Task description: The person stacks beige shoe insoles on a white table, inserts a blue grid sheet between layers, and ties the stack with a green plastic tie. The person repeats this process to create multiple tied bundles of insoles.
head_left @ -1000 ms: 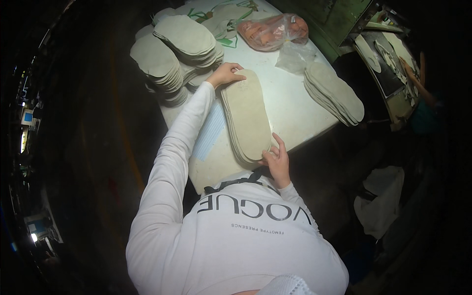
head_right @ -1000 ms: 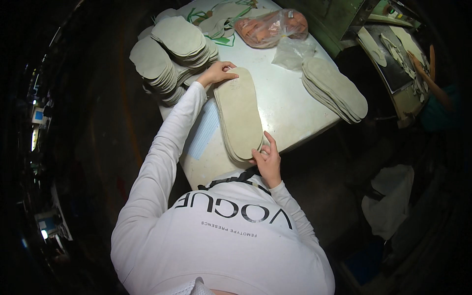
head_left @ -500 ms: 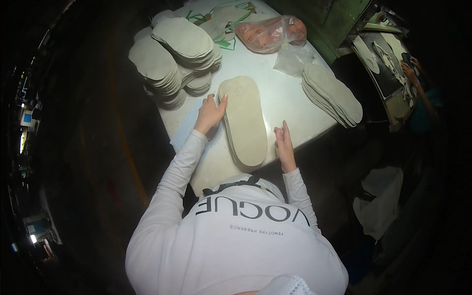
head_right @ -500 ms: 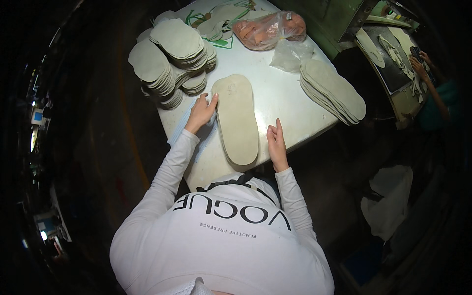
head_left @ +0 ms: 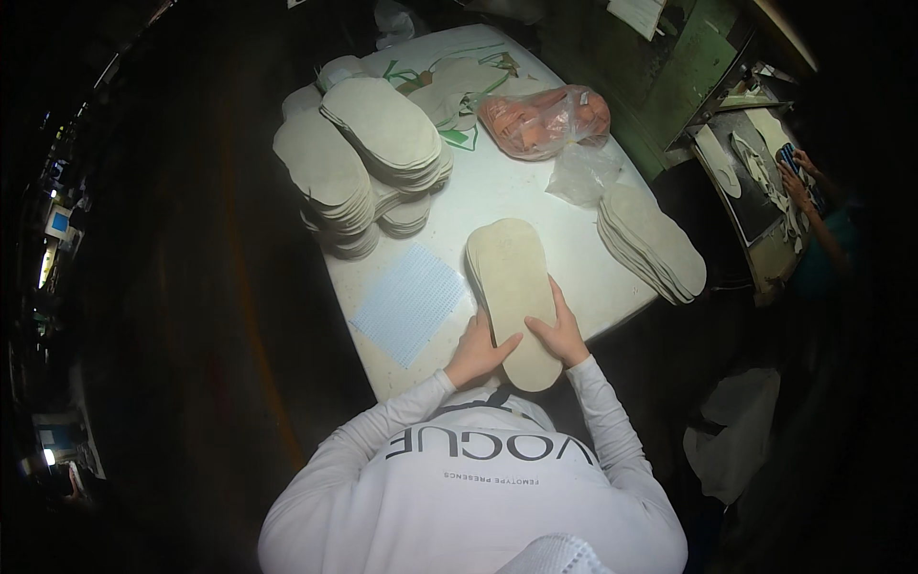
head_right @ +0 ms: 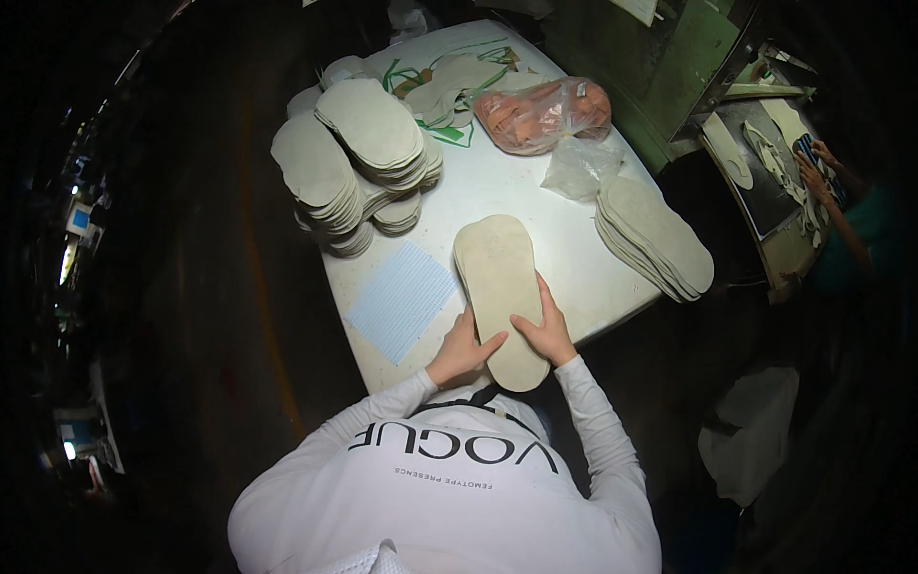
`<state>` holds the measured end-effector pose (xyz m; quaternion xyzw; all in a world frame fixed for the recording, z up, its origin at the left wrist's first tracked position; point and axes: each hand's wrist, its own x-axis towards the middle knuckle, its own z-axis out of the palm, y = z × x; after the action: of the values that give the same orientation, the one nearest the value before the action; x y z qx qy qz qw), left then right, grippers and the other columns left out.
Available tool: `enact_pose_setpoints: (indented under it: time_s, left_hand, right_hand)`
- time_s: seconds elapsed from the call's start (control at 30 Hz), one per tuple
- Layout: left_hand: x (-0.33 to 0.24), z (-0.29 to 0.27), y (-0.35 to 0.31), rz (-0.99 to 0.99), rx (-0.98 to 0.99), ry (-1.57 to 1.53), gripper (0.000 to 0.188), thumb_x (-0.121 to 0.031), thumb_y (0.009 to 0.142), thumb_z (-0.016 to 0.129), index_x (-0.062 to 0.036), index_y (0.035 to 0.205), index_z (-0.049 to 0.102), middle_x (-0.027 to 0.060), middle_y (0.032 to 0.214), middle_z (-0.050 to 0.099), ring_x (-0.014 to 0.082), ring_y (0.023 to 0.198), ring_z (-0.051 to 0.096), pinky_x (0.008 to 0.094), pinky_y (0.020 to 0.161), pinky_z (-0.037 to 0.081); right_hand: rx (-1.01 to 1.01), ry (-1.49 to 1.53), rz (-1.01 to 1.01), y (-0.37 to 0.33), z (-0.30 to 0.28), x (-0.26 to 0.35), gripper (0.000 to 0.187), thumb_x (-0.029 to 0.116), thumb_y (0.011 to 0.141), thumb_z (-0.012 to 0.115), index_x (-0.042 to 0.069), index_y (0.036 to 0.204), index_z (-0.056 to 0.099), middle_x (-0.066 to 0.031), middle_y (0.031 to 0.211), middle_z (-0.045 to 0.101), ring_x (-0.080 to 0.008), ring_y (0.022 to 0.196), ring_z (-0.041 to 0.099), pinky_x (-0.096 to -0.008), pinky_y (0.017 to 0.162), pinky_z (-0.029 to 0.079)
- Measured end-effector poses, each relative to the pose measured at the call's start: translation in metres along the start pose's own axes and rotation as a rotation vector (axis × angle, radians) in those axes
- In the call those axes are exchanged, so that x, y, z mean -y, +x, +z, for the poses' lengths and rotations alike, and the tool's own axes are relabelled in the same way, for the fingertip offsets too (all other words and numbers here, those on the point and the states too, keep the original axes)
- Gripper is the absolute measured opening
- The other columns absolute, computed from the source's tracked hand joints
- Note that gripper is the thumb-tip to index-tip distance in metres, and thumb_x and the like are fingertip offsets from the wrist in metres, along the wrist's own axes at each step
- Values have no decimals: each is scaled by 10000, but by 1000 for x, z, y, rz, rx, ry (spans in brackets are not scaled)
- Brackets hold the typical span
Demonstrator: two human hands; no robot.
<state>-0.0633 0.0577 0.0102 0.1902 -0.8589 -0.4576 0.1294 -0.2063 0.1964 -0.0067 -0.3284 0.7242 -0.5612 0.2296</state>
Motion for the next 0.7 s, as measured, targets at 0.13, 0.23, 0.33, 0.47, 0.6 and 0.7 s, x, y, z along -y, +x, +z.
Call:
enact_pose_setpoints:
  time_s: [0.13,0.23,0.33,0.47,0.6,0.7]
  left_hand:
    - [3,-5,-11,-263,103,-284,600,-281,889,671,34,1347,445,142,958,609,216,802,618,315,747,513]
    - [29,-28,-1,-230,-78,-246,390,-165,899,646,-1,1242,556,107,898,597,179,720,595,290,663,511]
    - [54,-40,1,-148,-309,-92,232,-57,884,625,-35,1115,635,93,886,598,167,679,574,283,616,498]
    - [74,-42,-3,-88,-353,8,177,-12,862,619,-54,1025,675,78,875,599,171,653,566,283,594,483]
    - [81,-38,-3,-35,-414,-29,158,44,847,613,-34,954,699,65,811,591,132,619,530,255,551,436]
    - [79,-40,-4,-55,-408,-22,145,31,850,616,-38,944,701,68,813,606,139,630,549,262,565,449]
  right_hand:
    - [-12,96,450,37,-56,-3,451,148,941,619,36,1362,502,-129,1180,626,-137,1016,618,-287,890,494]
    - [-159,-224,-34,114,-74,4,347,113,896,634,94,1242,617,-69,1000,674,-136,866,641,-255,753,508]
    - [-22,-339,-216,214,-53,13,278,146,879,641,84,1149,664,-85,962,691,-182,834,666,-307,751,521]
    - [141,-592,-241,321,19,14,379,166,833,661,57,1194,629,-190,1071,662,-366,969,636,-418,887,490]
    - [63,-939,-118,360,79,-1,420,186,818,658,39,1207,597,-202,1216,582,-358,1124,571,-426,931,486]
    - [11,-1035,-65,365,92,-8,326,207,829,653,24,1099,634,-200,1133,617,-355,1070,597,-437,907,492]
